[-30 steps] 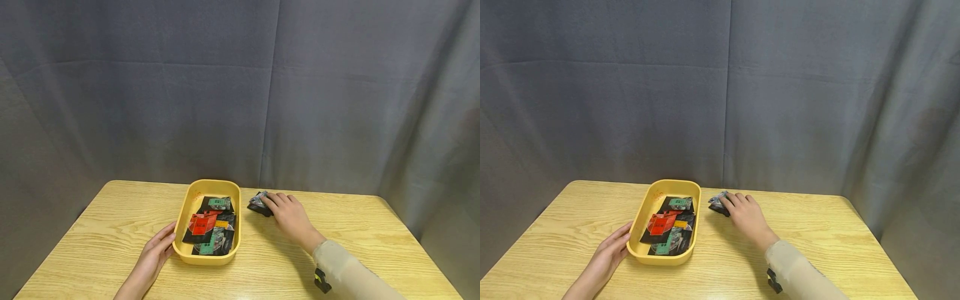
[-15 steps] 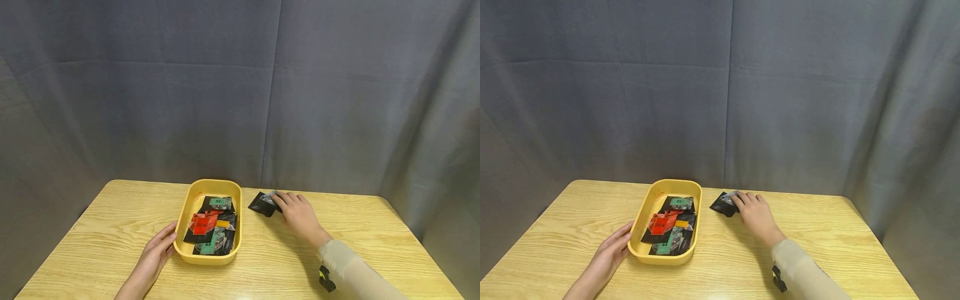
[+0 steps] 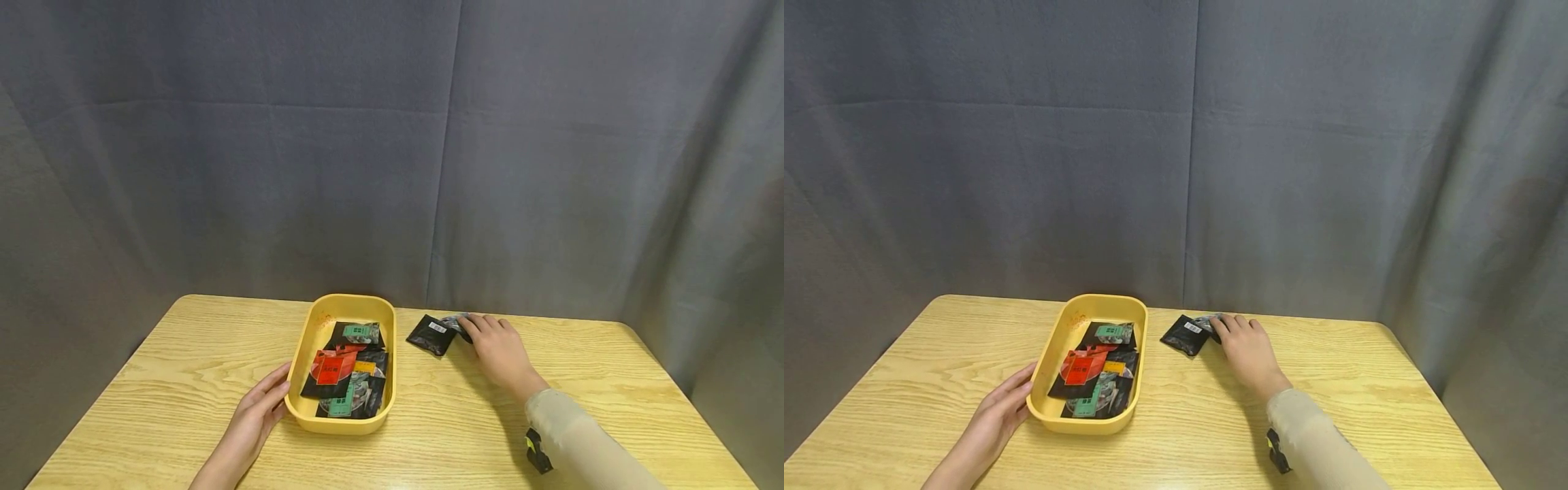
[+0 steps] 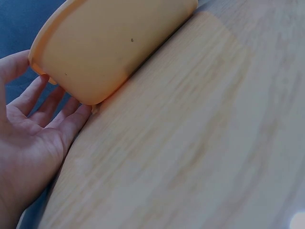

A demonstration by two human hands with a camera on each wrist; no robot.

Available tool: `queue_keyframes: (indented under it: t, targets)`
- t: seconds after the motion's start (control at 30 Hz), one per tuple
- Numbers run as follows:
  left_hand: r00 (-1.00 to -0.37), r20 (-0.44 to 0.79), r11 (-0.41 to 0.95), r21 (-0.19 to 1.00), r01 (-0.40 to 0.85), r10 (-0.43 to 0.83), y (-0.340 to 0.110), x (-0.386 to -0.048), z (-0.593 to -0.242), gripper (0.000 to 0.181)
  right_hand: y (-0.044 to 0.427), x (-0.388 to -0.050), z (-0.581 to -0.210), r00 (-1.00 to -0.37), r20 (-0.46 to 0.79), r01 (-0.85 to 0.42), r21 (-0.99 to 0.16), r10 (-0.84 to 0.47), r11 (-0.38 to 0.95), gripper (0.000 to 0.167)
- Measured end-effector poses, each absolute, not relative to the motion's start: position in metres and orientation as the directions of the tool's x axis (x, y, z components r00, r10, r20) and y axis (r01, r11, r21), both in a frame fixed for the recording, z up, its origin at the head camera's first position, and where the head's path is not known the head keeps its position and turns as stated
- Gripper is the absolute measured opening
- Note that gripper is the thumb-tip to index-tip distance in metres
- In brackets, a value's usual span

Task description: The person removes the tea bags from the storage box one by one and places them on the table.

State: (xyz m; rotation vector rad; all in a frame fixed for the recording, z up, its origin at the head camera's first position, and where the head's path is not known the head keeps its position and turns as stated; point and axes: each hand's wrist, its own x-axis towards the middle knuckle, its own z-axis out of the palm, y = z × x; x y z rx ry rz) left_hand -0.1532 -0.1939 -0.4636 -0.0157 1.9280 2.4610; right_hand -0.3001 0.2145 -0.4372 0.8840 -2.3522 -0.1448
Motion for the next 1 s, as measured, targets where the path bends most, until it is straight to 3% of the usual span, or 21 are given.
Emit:
queue_keyframes:
  t: [0.5,0.7,1.0]
  targets:
    - [-1.000,-0.029,-0.246,0.969,-0.026,-0.009,-0.193,-0.153,-0.464,0.057,0.233,-0.310,-0.443,-0.663,0.481,-0.491,0.299,-0.573,0.818,0.036]
    - [-0.999,-0.039,-0.244,0.969,-0.035,-0.012,-0.193,-0.153,-0.464,0.057,0.232,-0.309,-0.445,-0.727,0.432,-0.442,0.300,-0.533,0.846,0.028]
    - [-0.999,-0.048,-0.240,0.970,-0.046,-0.003,-0.193,-0.153,-0.463,0.057,0.226,-0.306,-0.444,-0.805,0.350,-0.411,0.253,-0.479,0.876,0.028]
